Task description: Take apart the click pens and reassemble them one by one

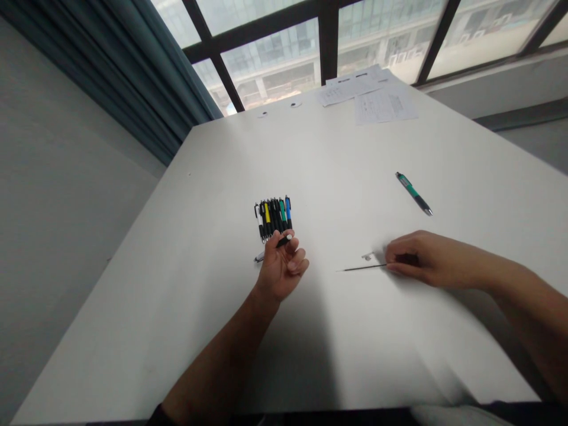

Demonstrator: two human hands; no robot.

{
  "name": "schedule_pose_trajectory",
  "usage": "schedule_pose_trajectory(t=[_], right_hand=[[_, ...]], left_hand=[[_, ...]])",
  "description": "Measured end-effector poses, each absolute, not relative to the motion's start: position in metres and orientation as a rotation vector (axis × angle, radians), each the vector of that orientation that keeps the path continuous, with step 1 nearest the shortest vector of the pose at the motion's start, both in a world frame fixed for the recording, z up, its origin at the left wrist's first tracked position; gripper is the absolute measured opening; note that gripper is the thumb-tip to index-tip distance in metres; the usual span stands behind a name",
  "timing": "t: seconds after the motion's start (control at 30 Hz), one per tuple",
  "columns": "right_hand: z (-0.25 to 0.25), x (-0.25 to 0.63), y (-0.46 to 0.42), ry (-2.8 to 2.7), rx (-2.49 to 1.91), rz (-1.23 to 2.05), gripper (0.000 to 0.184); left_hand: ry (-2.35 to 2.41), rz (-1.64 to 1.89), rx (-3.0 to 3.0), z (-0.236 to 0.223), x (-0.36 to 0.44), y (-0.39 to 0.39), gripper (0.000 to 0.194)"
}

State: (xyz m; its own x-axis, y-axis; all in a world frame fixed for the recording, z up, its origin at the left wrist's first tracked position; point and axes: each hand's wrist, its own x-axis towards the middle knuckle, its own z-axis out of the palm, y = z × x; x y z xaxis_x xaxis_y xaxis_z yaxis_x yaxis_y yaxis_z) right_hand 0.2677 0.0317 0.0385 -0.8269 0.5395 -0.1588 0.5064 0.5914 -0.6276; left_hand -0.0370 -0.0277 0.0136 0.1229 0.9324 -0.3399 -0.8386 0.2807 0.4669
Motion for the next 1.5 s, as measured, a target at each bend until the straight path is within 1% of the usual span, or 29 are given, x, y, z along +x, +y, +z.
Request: schedule_pose_trajectory(t=[0.17,0.33,0.4,0.57,0.67,0.73,0.87,0.93,1.13,1.3,1.4,1.5], right_hand=[[0.035,0.272,0.035,-2.805,-1.033,0.908,0.02],[0.038,0.27,0.033,-2.735,-1.038,0.739,0.026],[0.039,0.262,0.026,-2.637,-0.96,0.777,0.027],[0.036,0.236,0.005,-2.329,-0.77,0.91,0.018],[0.031,0.228,-0.003,-2.213,-0.694,0.947,0.025],[0.03,0.226,-0.005,-2.19,-0.683,0.938,0.026],[0.03,0.227,-0.006,-2.219,-0.714,0.902,0.018],[0.031,0.227,-0.007,-2.22,-0.722,0.905,0.017],[0.033,0.225,-0.008,-2.213,-0.657,0.861,0.021],[0.03,0.227,-0.008,-2.271,-0.542,0.753,0.031],[0.03,0.228,-0.008,-2.304,-0.506,0.731,0.036],[0.029,0.226,-0.009,-2.309,-0.501,0.736,0.035]], left_hand=[[0.598,1.264,0.256,0.013,-0.034,-0.03,0.027],[0.584,1.199,0.376,0.011,-0.031,-0.034,0.032],[0.611,1.186,0.377,0.011,-0.028,-0.035,0.033],[0.608,1.098,0.311,0.008,-0.013,-0.038,0.028],[0.555,1.004,0.311,0.007,-0.006,-0.042,0.025],[0.519,0.942,0.342,0.007,-0.003,-0.045,0.026],[0.452,0.879,0.39,0.006,-0.001,-0.047,0.028],[0.423,0.857,0.39,0.003,-0.001,-0.048,0.029],[0.421,0.791,0.47,-0.008,0.004,-0.051,0.038],[0.455,0.82,0.516,-0.009,0.007,-0.051,0.043],[0.499,0.824,0.503,-0.004,0.007,-0.051,0.05],[0.488,0.793,0.468,0.0,0.006,-0.051,0.06]])
